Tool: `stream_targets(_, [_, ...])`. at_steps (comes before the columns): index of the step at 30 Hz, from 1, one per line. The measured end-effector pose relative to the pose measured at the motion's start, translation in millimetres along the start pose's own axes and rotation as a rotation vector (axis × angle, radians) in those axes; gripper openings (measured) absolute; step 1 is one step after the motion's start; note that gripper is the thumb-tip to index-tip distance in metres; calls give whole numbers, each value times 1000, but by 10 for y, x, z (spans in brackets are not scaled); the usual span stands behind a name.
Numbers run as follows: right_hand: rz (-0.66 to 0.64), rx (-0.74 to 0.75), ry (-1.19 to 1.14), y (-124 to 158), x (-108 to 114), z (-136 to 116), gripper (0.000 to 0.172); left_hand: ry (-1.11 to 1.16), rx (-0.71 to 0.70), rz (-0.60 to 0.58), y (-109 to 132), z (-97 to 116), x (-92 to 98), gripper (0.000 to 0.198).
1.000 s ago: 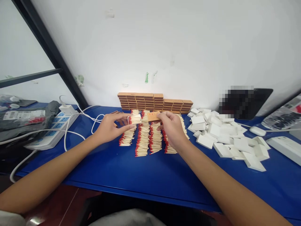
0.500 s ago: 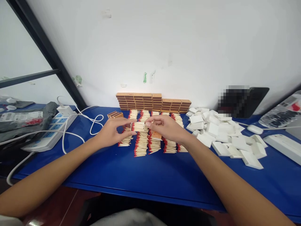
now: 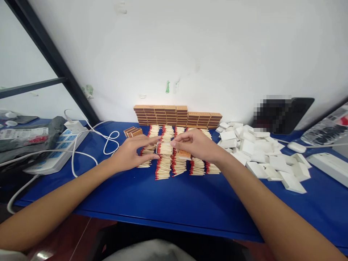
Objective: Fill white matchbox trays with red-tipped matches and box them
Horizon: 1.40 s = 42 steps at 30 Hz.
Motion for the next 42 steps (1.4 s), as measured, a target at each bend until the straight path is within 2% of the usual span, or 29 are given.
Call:
stream_targets(4, [123,-35,52,3,431,181,50,-15,16,47,-13,-47,84,52])
stream_targets(8, [285,-149,131,70,928,499,58,-35,31,37,-22,-95,98,46])
stream_targets(12, [346,-248,157,123,1145,764,65,-15,26,35,-14,-111,74,44])
stream_targets(15, [359,-256,163,123,1149,812,62,-22,5,49,-14,-96,75,40])
stream_targets(19, [347,-163,184,86,1045,691,54,-48,-8,70,-24,-87,99,35])
stream_targets(25, [254,-161,200,50,873,687,52,-45,-25,67,-19,-80,82,32])
stream_targets(31, [270,-149,227,46,936,720,39,-48,-43,64,-4,-84,67,30])
stream_targets(42, [327,-77,424,66,953,573,29,-55,-73,69,-20,-40,68,30])
Point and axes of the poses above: each hand's wrist, its own y-axis away from the middle knuckle, its own x-axis out of the back of the hand, z = x × y, the point moved 10 cm from there along -y, towards the middle knuckle, and after that the axes turned 2 degrees about -x, right-handed, at the moved point
